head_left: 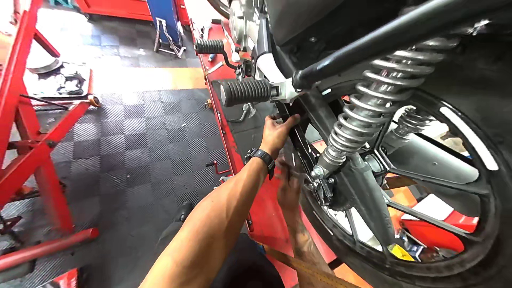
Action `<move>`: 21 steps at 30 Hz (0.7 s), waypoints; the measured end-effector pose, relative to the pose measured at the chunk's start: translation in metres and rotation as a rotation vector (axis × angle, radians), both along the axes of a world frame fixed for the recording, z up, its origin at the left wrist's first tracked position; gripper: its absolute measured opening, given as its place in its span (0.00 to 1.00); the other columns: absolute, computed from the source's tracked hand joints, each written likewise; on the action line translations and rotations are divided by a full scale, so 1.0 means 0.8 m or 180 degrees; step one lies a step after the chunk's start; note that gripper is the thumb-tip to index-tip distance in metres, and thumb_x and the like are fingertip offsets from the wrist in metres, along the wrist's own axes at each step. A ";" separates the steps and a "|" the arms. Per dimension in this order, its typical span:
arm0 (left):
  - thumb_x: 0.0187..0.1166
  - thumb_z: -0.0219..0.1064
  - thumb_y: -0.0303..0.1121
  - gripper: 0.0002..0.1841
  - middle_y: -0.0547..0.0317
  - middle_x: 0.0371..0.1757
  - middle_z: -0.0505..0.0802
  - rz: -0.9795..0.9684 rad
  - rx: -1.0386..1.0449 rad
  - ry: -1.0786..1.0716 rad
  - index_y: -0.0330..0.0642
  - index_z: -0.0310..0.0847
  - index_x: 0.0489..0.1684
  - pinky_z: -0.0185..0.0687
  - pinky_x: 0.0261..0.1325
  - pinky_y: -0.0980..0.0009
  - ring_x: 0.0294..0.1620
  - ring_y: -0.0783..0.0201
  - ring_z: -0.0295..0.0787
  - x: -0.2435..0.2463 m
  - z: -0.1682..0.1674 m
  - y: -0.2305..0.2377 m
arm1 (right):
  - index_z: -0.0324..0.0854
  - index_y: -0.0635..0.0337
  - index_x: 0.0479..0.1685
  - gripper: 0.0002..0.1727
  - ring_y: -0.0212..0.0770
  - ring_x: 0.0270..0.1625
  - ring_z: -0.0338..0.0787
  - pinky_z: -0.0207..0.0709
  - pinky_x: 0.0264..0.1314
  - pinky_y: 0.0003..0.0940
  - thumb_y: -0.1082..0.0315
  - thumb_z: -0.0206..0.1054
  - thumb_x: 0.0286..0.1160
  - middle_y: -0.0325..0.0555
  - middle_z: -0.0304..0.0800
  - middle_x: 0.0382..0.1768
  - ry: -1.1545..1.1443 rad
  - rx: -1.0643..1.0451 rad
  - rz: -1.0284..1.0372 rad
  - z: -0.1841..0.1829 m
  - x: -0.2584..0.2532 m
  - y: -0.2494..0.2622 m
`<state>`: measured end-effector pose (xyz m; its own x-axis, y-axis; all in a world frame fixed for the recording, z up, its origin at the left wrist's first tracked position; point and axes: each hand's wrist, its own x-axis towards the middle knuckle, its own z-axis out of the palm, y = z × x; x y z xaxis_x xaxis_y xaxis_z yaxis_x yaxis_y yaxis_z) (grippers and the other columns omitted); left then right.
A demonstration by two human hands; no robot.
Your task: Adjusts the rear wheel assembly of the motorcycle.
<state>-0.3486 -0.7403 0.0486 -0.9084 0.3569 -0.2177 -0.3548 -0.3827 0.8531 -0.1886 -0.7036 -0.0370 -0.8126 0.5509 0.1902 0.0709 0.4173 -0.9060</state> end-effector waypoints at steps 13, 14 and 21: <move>0.72 0.80 0.45 0.41 0.42 0.47 0.92 -0.0030 -0.0062 0.0030 0.32 0.61 0.78 0.92 0.54 0.58 0.46 0.55 0.94 0.001 0.002 -0.003 | 0.89 0.53 0.40 0.24 0.36 0.25 0.88 0.87 0.32 0.43 0.49 0.52 0.90 0.35 0.89 0.24 -0.1101 0.1098 -0.0607 0.023 0.114 0.008; 0.72 0.80 0.45 0.41 0.42 0.48 0.92 -0.0033 -0.0074 0.0039 0.32 0.61 0.78 0.92 0.54 0.58 0.46 0.56 0.94 0.001 0.002 -0.004 | 0.89 0.55 0.42 0.23 0.37 0.28 0.90 0.88 0.37 0.46 0.52 0.52 0.90 0.37 0.91 0.27 -0.1060 0.1062 -0.0552 0.024 0.103 0.006; 0.73 0.79 0.45 0.41 0.43 0.48 0.92 -0.0045 -0.0129 0.0060 0.31 0.61 0.78 0.92 0.53 0.59 0.44 0.56 0.94 0.002 0.004 -0.005 | 0.79 0.54 0.75 0.23 0.38 0.68 0.89 0.87 0.67 0.44 0.57 0.46 0.95 0.42 0.85 0.73 0.0035 -0.0502 -0.0021 0.028 -0.014 0.002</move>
